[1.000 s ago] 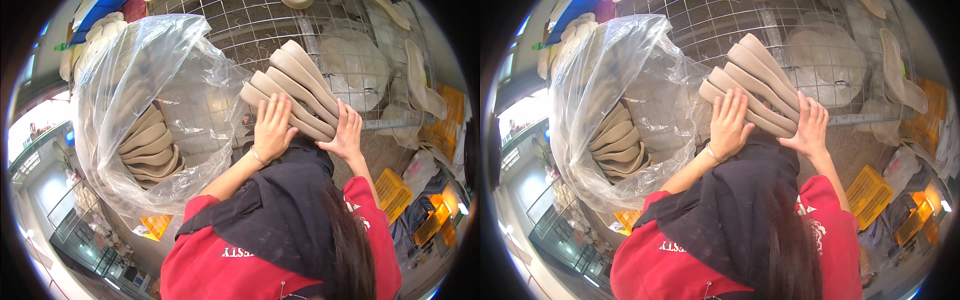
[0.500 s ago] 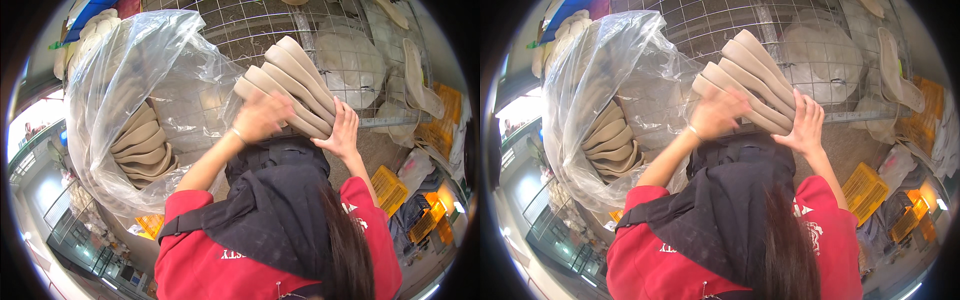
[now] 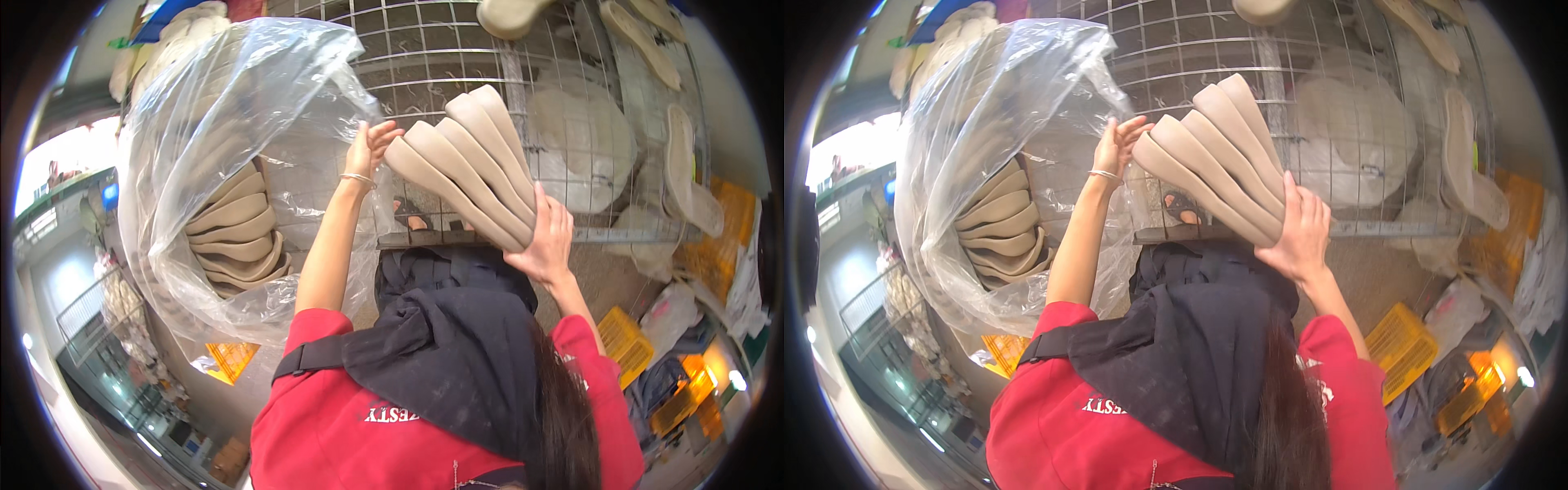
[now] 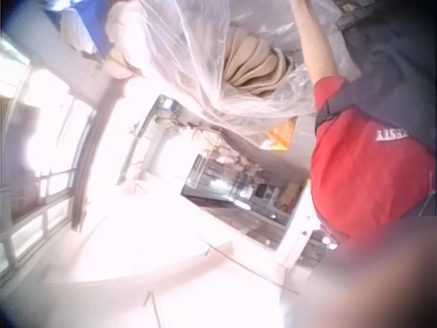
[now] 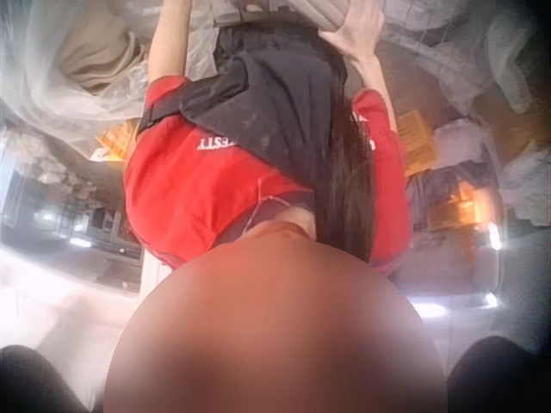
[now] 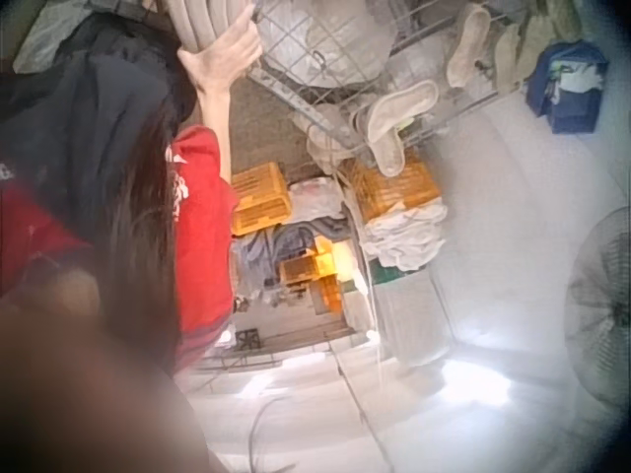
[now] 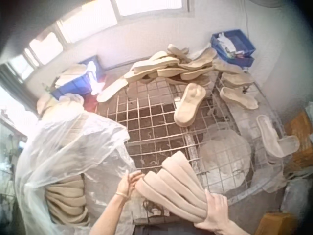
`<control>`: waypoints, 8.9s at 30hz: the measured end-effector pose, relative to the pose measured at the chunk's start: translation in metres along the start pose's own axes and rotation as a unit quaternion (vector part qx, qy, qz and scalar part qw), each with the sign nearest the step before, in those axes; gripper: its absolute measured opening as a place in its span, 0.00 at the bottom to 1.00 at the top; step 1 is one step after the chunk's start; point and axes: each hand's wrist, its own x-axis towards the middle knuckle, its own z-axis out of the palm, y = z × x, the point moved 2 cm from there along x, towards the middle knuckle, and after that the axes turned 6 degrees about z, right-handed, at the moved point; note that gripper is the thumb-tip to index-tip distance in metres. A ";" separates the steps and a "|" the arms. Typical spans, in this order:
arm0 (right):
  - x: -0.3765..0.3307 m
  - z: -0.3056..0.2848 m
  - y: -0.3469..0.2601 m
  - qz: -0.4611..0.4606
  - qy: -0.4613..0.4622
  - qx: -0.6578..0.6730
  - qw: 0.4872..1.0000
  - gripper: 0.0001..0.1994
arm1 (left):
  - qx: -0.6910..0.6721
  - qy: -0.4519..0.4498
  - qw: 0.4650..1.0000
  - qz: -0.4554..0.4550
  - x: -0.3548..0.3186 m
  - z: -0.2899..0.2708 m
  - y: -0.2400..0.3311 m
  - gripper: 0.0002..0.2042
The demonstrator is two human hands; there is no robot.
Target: The person repeatedly picks up beige shoe insoles from a wire rack and stacks them into a plastic bag. They also move stacks of insoles between yellow crates and the rack, aligning and bundling them by hand.
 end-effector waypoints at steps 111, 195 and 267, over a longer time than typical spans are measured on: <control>0.222 0.209 -0.543 -0.639 -0.297 0.078 0.705 0.13 | 0.285 0.299 0.873 0.261 -0.166 -0.318 0.281 0.18; 0.539 -0.174 0.488 0.158 0.235 -0.251 0.926 0.22 | 0.068 -0.044 0.993 -0.080 0.217 0.253 0.066 0.29; 0.708 -0.077 0.048 -0.198 0.127 -0.072 0.969 0.11 | -0.172 0.178 0.969 0.017 0.099 0.066 0.056 0.29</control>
